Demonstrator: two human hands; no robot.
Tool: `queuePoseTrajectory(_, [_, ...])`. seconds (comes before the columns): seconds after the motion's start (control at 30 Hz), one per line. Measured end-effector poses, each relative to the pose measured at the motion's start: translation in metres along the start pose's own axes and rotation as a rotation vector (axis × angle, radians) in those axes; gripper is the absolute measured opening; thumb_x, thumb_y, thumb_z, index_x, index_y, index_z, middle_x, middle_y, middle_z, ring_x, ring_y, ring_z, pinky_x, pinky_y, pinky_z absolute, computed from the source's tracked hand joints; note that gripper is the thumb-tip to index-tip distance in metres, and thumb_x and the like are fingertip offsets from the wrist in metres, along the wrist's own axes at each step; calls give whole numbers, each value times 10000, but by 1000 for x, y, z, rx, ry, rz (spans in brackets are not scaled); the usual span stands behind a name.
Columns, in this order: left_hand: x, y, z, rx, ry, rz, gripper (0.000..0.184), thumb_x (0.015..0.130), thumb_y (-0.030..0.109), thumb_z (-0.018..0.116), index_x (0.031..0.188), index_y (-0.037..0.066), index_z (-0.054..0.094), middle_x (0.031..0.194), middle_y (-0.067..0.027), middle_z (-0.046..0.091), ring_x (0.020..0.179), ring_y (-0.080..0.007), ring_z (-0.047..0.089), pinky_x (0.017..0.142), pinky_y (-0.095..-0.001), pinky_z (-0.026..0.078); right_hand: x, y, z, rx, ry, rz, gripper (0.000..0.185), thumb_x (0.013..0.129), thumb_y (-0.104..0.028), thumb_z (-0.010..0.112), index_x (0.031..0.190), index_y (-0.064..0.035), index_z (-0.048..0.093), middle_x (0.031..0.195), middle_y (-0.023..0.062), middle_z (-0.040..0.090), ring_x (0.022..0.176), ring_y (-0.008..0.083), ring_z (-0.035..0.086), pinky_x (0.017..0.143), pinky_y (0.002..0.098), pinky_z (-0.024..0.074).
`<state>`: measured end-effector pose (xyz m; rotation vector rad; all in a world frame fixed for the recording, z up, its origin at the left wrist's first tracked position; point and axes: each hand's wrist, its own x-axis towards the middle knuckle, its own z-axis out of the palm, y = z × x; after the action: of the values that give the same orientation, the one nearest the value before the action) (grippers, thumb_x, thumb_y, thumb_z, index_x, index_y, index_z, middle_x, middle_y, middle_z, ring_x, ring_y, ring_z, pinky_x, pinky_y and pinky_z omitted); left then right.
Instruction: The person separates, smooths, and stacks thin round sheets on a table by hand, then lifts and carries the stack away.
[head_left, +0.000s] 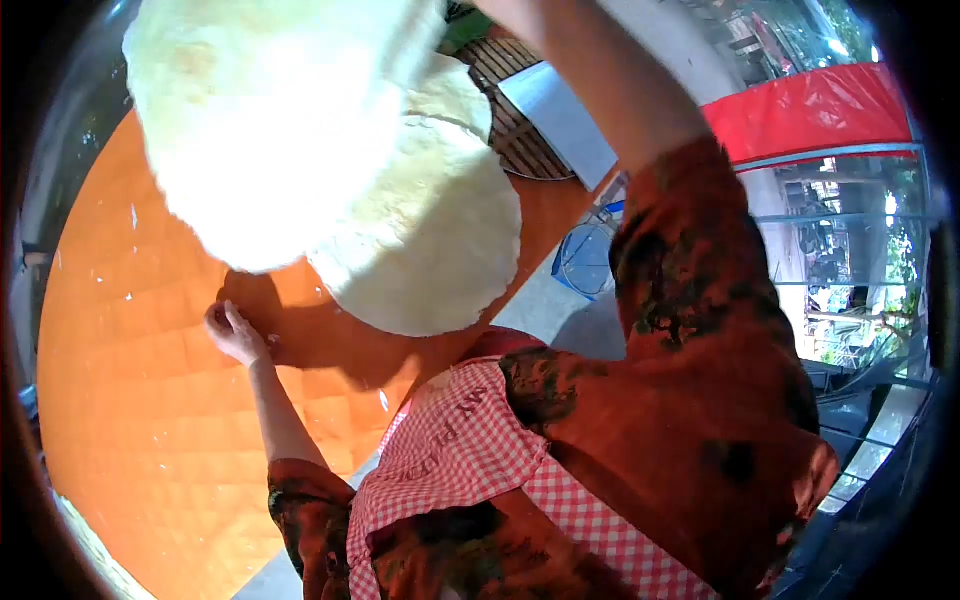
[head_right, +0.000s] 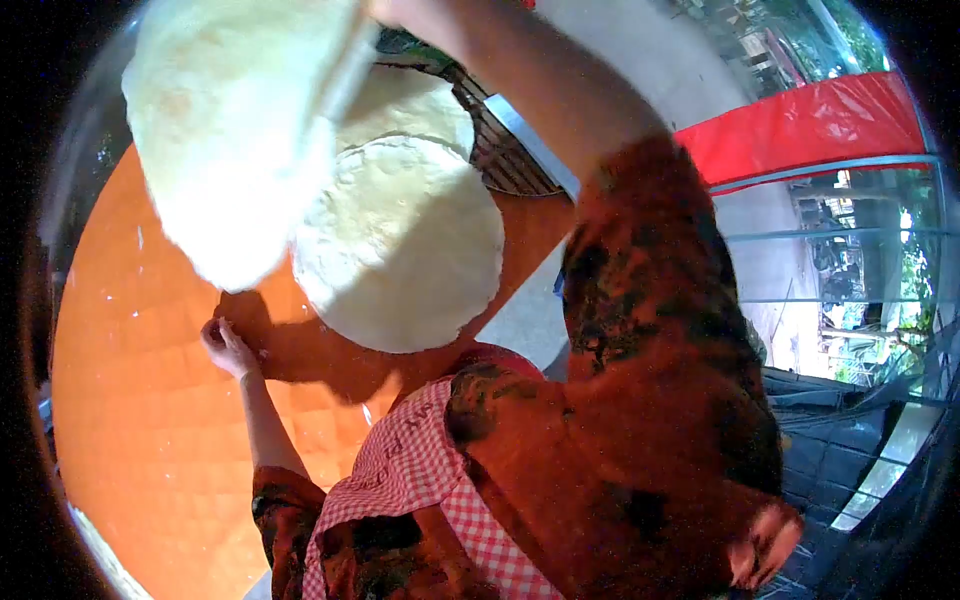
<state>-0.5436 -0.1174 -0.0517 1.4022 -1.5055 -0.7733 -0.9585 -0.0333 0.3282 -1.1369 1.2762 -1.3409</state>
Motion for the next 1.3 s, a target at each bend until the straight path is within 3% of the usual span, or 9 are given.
queuePoseTrajectory(0.1, [-21, 29, -18, -290, -135, -291, 168, 921, 163, 564, 975, 15, 507, 834, -58, 548, 689, -118, 536, 584, -246, 489, -60, 76, -25, 110, 223, 344, 379, 739, -91, 678, 1096, 23, 622, 975, 118, 666, 852, 235, 637, 795, 371, 503])
queuePoseTrajectory(0.2, [-78, 19, -32, -178, -148, 131, 111, 932, 104, 522, 995, 15, 508, 798, -47, 543, 684, -107, 491, 621, -240, 455, -113, 245, -90, -67, 335, 462, 479, 729, -83, 671, 1189, 11, 576, 1071, 104, 650, 897, 203, 631, 818, 358, 496])
queuePoseTrajectory(0.3, [-149, 9, -54, -194, -286, 54, 85, 921, 69, 525, 978, 6, 527, 856, -29, 509, 726, -99, 469, 642, -239, 423, -179, 342, -105, -485, 283, 58, 455, 773, -358, 635, 985, 43, 666, 919, 143, 688, 844, 233, 663, 770, 369, 519])
queuePoseTrajectory(0.33, [-169, 12, -61, -199, -321, 24, 83, 909, 60, 542, 972, 7, 532, 852, -30, 512, 727, -95, 475, 643, -240, 427, -186, 332, -95, -936, 432, 340, 490, 750, -394, 646, 956, 50, 670, 875, 146, 691, 821, 231, 665, 745, 358, 521])
queuePoseTrajectory(0.43, [-220, 56, -67, -128, -291, -72, 99, 890, 52, 562, 981, 25, 533, 822, -28, 542, 697, -108, 497, 613, -241, 436, -178, 311, -83, -997, 523, 600, 546, 684, -415, 705, 949, 61, 663, 869, 175, 685, 788, 221, 669, 726, 345, 520])
queuePoseTrajectory(0.67, [-280, 100, -23, -446, -288, -561, 144, 879, 39, 558, 1013, 35, 507, 888, -48, 548, 724, -124, 566, 584, -245, 474, -155, 291, -95, 35, 404, 557, 326, 623, -83, 751, 913, 54, 690, 823, 128, 690, 723, 196, 662, 697, 309, 515])
queuePoseTrajectory(0.93, [-282, 82, -9, -285, -152, -449, 111, 885, 48, 550, 991, 63, 525, 745, -21, 562, 527, -74, 484, 424, -202, 370, -61, 103, -70, -210, 103, 212, 464, 622, -89, 768, 1048, 15, 618, 955, 132, 679, 874, 212, 649, 777, 323, 518])
queuePoseTrajectory(1.13, [-283, 77, -9, -397, -81, -518, 85, 886, 53, 545, 971, 64, 542, 700, -37, 575, 481, -90, 492, 397, -209, 370, -19, 237, -181, -109, 317, 276, 356, 656, -133, 752, 978, -3, 676, 913, 132, 694, 819, 230, 663, 765, 335, 524])
queuePoseTrajectory(1.3, [-276, 74, -8, -440, -52, -602, 35, 870, 47, 558, 905, 56, 561, 671, -39, 574, 463, -85, 486, 378, -212, 358, -10, 336, -209, -963, 587, 547, 495, 587, -264, 804, 993, -9, 676, 949, 164, 687, 871, 261, 664, 793, 357, 520])
